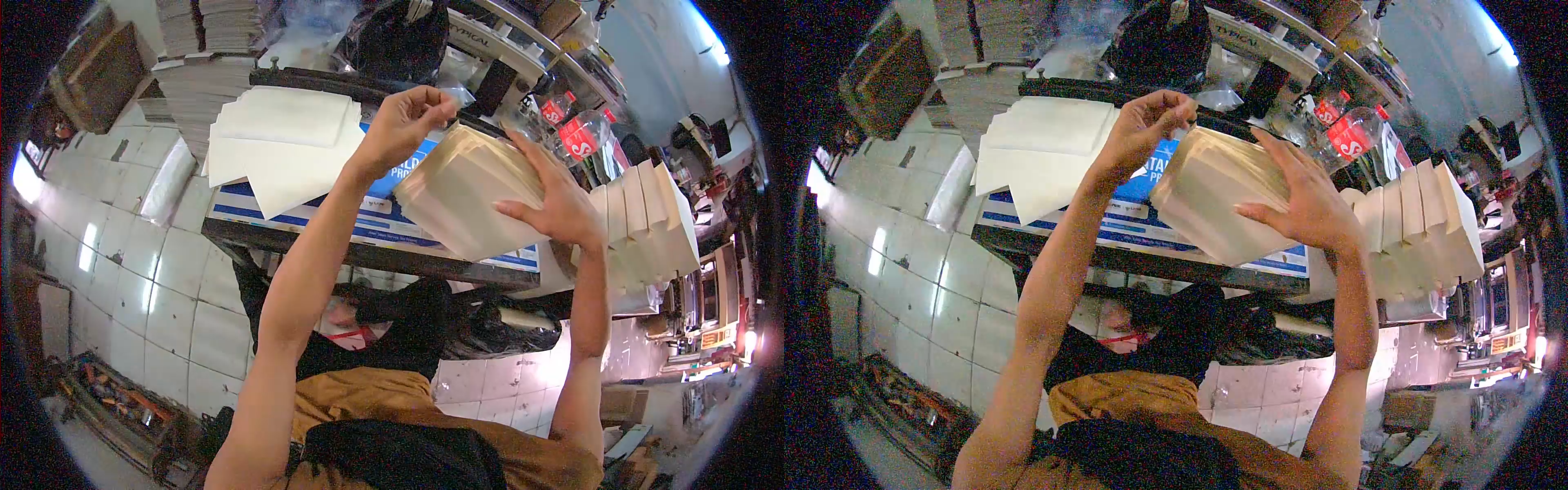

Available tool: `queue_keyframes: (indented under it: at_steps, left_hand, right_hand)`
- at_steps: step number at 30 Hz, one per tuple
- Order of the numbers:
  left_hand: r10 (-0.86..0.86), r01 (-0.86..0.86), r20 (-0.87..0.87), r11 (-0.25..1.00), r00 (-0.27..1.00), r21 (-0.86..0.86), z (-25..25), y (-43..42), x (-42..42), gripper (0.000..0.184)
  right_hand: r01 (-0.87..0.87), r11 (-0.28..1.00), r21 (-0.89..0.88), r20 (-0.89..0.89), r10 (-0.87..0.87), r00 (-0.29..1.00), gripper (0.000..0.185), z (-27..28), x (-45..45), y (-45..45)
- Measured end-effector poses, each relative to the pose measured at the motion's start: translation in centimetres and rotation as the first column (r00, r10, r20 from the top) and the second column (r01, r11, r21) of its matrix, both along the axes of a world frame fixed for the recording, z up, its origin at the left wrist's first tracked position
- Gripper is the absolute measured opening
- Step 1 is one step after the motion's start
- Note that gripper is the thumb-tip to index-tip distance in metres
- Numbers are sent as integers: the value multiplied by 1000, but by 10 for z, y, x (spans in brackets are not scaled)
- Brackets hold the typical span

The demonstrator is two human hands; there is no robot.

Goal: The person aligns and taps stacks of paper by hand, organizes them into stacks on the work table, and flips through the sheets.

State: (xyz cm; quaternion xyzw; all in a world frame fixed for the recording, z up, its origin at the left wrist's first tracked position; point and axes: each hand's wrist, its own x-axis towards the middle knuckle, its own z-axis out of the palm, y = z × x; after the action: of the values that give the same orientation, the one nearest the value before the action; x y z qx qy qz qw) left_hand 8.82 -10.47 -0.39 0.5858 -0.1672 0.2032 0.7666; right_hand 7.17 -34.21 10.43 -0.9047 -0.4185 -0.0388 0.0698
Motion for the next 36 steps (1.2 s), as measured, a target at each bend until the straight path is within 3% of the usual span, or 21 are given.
queue_keyframes:
  at_steps: [5,8,13,17,21,24,27,30,33,36]
  left_hand:
    - [-40,39,4,993,999,115,-4,0,1,20]
    - [-20,20,39,1000,999,16,3,-1,4,19]
    - [79,-79,-5,996,997,-35,21,9,12,21]
    - [-183,129,-128,928,975,-348,30,20,4,25]
    - [-209,134,-167,917,963,-374,25,28,0,27]
    - [-103,65,-174,975,979,-213,22,38,3,29]
    - [51,-44,-137,998,989,53,26,49,1,30]
    - [42,-31,-135,996,990,82,28,57,-1,30]
    - [54,-10,-200,977,978,213,25,63,-9,33]
    - [16,-7,-174,999,985,51,17,57,-17,35]
  right_hand:
    - [1,999,33,5,-1,1000,91,0,-3,-1]
    - [19,999,32,73,-21,997,93,-2,-2,-3]
    - [112,994,7,9,-112,994,95,7,-9,-1]
    - [128,991,28,-8,-128,992,94,6,-9,-1]
    - [87,996,27,28,-88,996,86,1,-7,-2]
    - [63,998,20,36,-64,997,83,-1,-4,-3]
    - [79,997,12,21,-79,997,79,1,-5,-1]
    - [73,997,9,26,-73,997,73,0,-4,-2]
    - [47,999,19,42,-47,998,69,0,-1,-2]
    - [26,999,22,59,-27,998,66,0,1,-2]
